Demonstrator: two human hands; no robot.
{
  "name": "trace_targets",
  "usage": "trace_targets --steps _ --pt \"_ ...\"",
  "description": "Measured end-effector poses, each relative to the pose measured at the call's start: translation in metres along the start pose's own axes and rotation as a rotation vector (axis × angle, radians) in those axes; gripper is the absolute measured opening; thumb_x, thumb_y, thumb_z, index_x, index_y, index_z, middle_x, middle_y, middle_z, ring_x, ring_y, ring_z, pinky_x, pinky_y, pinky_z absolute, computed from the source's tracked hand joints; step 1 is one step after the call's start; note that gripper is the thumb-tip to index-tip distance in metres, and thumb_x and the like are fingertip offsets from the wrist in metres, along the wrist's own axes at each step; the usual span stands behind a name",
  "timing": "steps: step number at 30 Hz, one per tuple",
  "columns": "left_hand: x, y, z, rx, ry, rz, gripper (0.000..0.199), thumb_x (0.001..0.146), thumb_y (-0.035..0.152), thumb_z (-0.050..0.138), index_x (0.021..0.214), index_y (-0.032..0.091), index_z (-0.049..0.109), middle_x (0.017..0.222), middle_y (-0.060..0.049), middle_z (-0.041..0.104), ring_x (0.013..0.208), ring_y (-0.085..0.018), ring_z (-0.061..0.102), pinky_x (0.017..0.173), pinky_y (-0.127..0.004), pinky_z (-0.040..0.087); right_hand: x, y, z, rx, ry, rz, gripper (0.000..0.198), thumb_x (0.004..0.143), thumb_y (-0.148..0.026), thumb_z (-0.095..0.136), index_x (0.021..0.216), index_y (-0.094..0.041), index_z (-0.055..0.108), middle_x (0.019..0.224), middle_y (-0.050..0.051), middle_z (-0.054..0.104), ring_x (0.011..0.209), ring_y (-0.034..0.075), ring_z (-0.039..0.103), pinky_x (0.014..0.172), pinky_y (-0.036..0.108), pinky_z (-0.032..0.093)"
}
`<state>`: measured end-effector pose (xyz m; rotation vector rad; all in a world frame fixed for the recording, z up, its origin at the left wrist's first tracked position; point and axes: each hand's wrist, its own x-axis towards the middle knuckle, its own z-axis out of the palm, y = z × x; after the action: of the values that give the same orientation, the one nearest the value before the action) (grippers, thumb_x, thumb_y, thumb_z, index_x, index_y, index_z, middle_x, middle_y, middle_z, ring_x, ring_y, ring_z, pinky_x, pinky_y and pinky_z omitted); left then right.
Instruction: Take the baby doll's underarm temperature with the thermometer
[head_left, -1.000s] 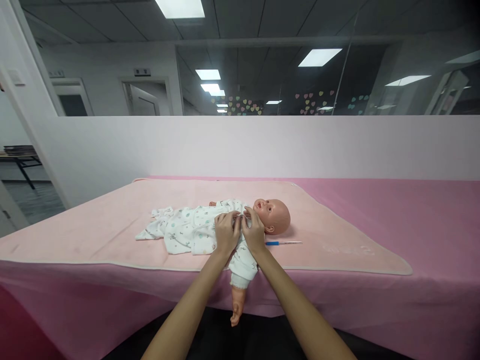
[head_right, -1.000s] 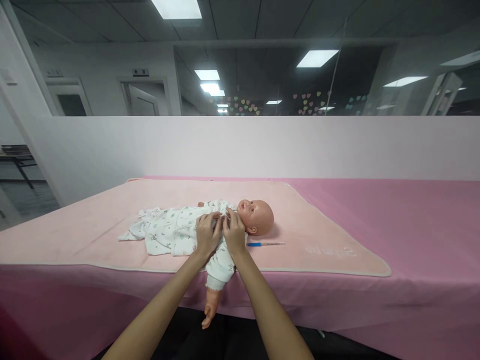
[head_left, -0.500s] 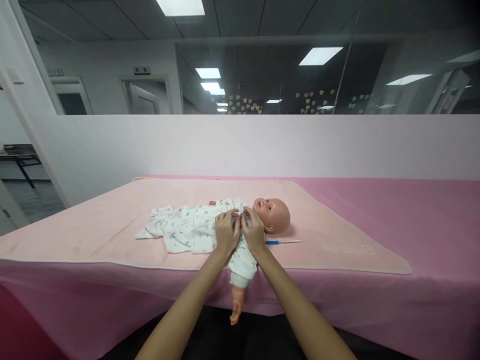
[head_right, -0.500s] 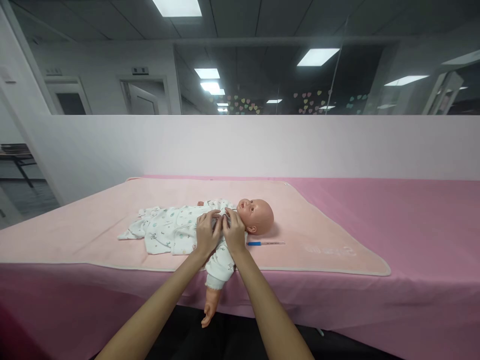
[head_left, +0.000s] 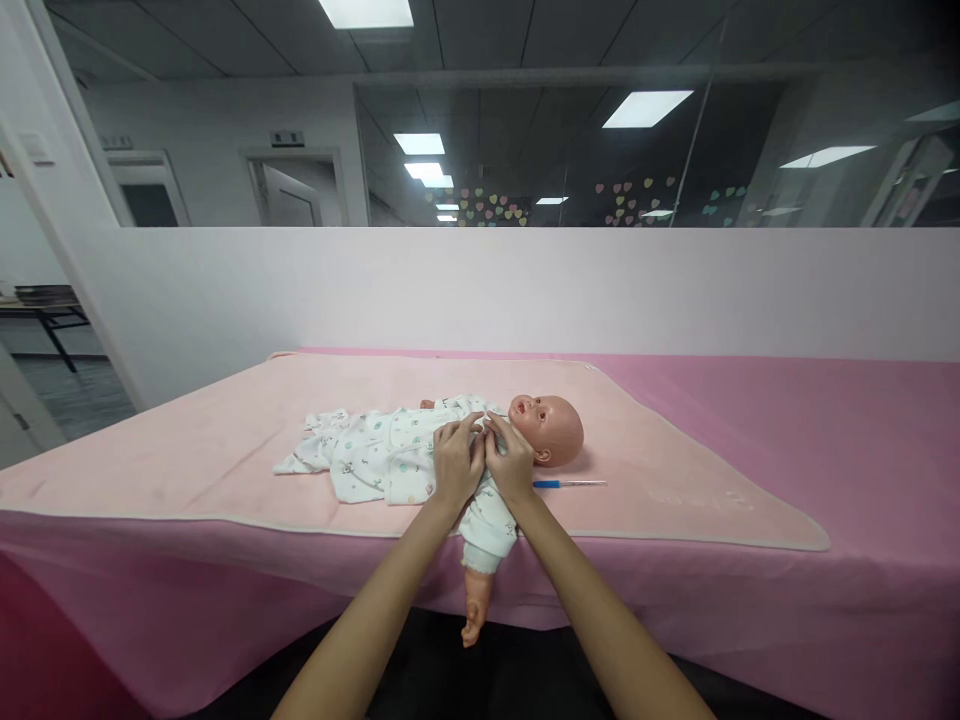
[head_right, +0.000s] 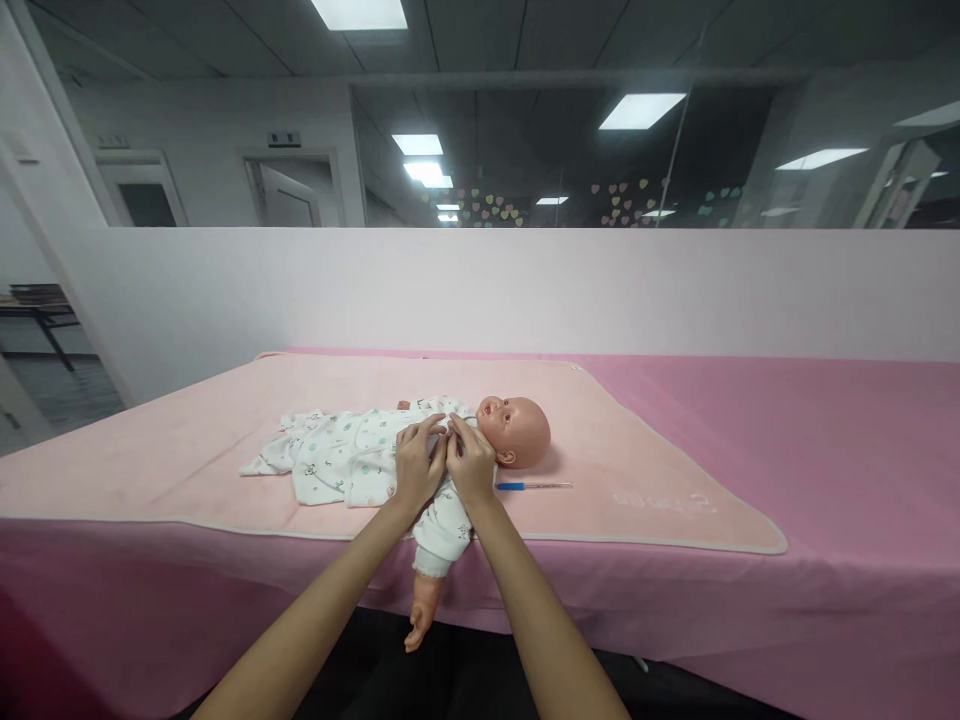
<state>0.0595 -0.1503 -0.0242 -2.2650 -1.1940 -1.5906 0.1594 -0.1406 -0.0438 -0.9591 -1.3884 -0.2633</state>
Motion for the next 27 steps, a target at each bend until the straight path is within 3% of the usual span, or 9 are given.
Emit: trace_targets --steps 16,27 --pt "-0.0004 -0.0011 0.0019 0.004 0.01 0.016 0.029 0.083 0.017 0.045 0.111 0.021 0.048 0.088 -0.001 0.065 0.088 -0.017 0.053 0.082 -0.032 0.036 0.0012 -0.0014 0.001 -0.018 0.001 0.009 0.032 0.082 -0.014 0.038 0.11 -0.018 0.054 0.091 0.007 0.062 0.084 0.016 0.059 0.078 0.032 0.05" --pt "0.0005 0.0008 -0.0001 0.081 -0.019 -0.019 0.018 0.08 0.017 0.044 0.093 0.021 0.056 0.089 -0.004 0.064 0.088 -0.02 0.052 0.081 -0.035 0.034 0.0002 -0.0008 0.0003 -0.076 0.075 -0.067 0.025 0.08 -0.013 0.039 0.096 -0.018 0.058 0.088 0.007 0.059 0.084 0.017 0.056 0.076 0.033 0.05"
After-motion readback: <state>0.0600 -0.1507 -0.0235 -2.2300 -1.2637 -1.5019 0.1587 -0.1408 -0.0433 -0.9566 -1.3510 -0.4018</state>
